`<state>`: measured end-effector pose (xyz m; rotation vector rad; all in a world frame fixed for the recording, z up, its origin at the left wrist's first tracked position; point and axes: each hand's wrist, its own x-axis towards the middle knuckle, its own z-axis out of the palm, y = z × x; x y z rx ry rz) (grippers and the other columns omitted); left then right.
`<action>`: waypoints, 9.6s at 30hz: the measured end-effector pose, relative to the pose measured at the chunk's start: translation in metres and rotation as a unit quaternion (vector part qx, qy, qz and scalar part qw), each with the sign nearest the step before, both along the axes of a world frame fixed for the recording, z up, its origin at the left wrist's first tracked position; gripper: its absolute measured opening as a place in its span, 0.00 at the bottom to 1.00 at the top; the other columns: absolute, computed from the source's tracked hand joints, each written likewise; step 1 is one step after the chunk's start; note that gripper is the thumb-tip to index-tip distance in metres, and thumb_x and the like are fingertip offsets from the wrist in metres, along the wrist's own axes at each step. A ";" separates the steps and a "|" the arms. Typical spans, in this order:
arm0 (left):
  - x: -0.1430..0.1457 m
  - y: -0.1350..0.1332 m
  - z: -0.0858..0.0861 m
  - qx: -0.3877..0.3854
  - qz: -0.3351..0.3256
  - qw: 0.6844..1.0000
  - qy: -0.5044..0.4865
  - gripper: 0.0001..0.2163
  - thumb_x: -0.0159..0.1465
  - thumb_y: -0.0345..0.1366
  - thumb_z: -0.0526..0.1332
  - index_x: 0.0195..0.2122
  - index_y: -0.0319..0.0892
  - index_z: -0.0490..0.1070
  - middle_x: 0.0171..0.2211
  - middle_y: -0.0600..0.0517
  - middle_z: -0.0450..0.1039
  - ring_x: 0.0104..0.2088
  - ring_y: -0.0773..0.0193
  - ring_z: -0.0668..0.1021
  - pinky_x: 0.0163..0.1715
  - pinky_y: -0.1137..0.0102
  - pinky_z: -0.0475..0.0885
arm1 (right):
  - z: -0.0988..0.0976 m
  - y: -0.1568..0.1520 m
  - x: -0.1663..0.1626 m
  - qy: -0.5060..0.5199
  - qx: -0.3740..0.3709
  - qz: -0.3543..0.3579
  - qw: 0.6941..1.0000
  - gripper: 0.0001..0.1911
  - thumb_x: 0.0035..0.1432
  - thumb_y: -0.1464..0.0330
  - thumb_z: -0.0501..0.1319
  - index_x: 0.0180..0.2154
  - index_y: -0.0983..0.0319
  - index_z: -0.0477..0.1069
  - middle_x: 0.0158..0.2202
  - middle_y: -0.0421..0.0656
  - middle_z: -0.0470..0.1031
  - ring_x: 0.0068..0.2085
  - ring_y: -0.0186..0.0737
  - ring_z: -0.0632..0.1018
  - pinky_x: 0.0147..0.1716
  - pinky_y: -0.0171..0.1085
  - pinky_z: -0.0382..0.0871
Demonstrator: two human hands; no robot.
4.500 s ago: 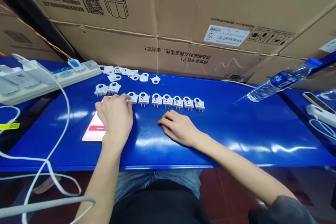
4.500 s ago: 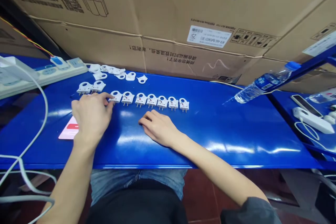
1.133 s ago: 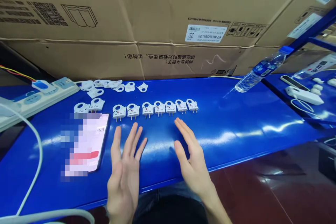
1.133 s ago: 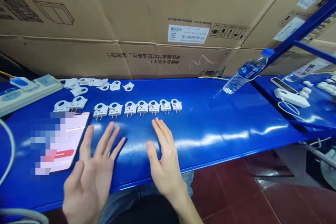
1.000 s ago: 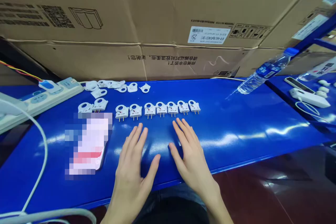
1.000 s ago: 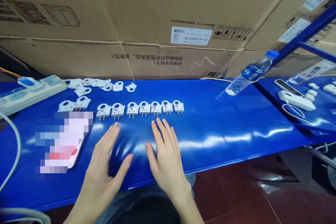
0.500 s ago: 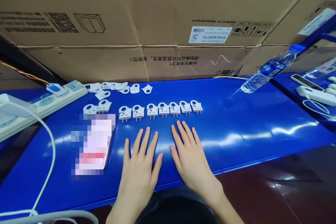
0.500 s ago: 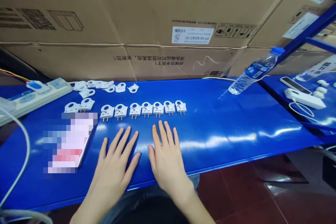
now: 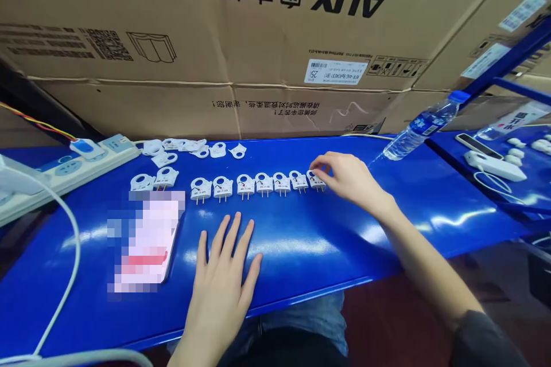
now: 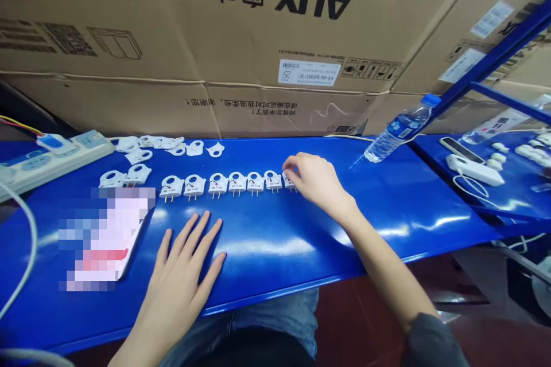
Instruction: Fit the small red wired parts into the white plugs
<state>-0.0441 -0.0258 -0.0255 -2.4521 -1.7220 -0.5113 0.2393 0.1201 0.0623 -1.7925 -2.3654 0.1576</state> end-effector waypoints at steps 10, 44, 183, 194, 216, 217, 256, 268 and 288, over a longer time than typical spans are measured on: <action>-0.002 0.002 -0.002 -0.003 0.000 1.000 0.007 0.28 0.75 0.43 0.52 0.75 0.46 0.52 0.74 0.48 0.59 0.74 0.50 0.59 0.72 0.45 0.52 | -0.019 0.015 0.010 -0.018 -0.058 -0.011 0.998 0.11 0.69 0.65 0.61 0.45 0.54 0.82 0.43 0.42 0.83 0.41 0.42 0.80 0.33 0.35 0.60; 0.001 0.002 0.000 -0.006 0.012 1.000 -0.018 0.27 0.74 0.43 0.52 0.74 0.48 0.55 0.72 0.48 0.62 0.74 0.51 0.61 0.73 0.46 0.50 | -0.020 0.008 -0.007 -0.041 -0.078 0.006 0.996 0.11 0.73 0.70 0.53 0.44 0.60 0.75 0.45 0.45 0.80 0.42 0.41 0.79 0.32 0.34 0.58; -0.021 0.016 -0.033 0.148 -0.014 0.985 0.090 0.31 0.69 0.41 0.58 0.73 0.46 0.58 0.67 0.47 0.70 0.65 0.53 0.73 0.75 0.55 0.39 | -0.029 0.020 -0.023 0.055 -0.052 0.100 0.992 0.12 0.74 0.67 0.54 0.42 0.59 0.76 0.43 0.44 0.80 0.40 0.42 0.79 0.36 0.36 0.64; -0.013 0.008 -0.014 0.113 -0.010 0.991 0.075 0.29 0.71 0.42 0.57 0.73 0.45 0.58 0.71 0.49 0.64 0.72 0.56 0.64 0.75 0.57 0.40 | -0.018 0.005 -0.032 0.181 -0.090 0.173 0.964 0.09 0.71 0.66 0.59 0.42 0.60 0.77 0.41 0.44 0.81 0.38 0.39 0.78 0.40 0.37 0.67; -0.007 0.003 -0.008 0.054 -0.004 0.998 0.022 0.29 0.73 0.42 0.56 0.74 0.46 0.55 0.72 0.48 0.62 0.72 0.52 0.64 0.74 0.49 0.51 | -0.018 -0.014 -0.043 0.176 -0.113 0.260 0.943 0.07 0.69 0.68 0.62 0.41 0.59 0.80 0.41 0.42 0.82 0.44 0.40 0.80 0.46 0.37 0.69; -0.005 0.002 -0.007 0.059 0.000 0.998 0.015 0.28 0.73 0.41 0.56 0.73 0.46 0.57 0.72 0.48 0.63 0.72 0.52 0.64 0.74 0.50 0.50 | -0.018 -0.012 -0.042 0.176 -0.090 0.239 0.951 0.08 0.70 0.67 0.61 0.42 0.60 0.80 0.42 0.43 0.82 0.43 0.40 0.80 0.46 0.38 0.68; 0.001 0.000 -0.004 0.012 0.026 0.999 -0.022 0.24 0.74 0.44 0.53 0.70 0.49 0.63 0.72 0.47 0.63 0.71 0.49 0.66 0.72 0.44 0.55 | 0.019 0.043 -0.084 -0.146 -0.129 0.185 0.963 0.12 0.61 0.73 0.61 0.42 0.59 0.82 0.42 0.47 0.84 0.40 0.42 0.81 0.34 0.33 0.62; 0.000 -0.001 -0.004 0.005 0.025 0.999 -0.029 0.25 0.75 0.45 0.53 0.71 0.49 0.61 0.73 0.49 0.61 0.73 0.52 0.63 0.73 0.45 0.52 | 0.014 0.047 -0.085 -0.146 -0.123 0.194 0.962 0.11 0.63 0.71 0.60 0.42 0.60 0.81 0.43 0.47 0.84 0.40 0.42 0.81 0.33 0.33 0.61; 0.001 0.003 -0.001 -0.012 0.018 1.000 -0.018 0.26 0.75 0.45 0.53 0.72 0.49 0.57 0.73 0.48 0.61 0.73 0.50 0.62 0.72 0.44 0.53 | 0.017 0.044 -0.084 -0.167 -0.138 0.186 0.958 0.12 0.70 0.70 0.55 0.45 0.61 0.78 0.44 0.51 0.83 0.40 0.45 0.82 0.34 0.35 0.63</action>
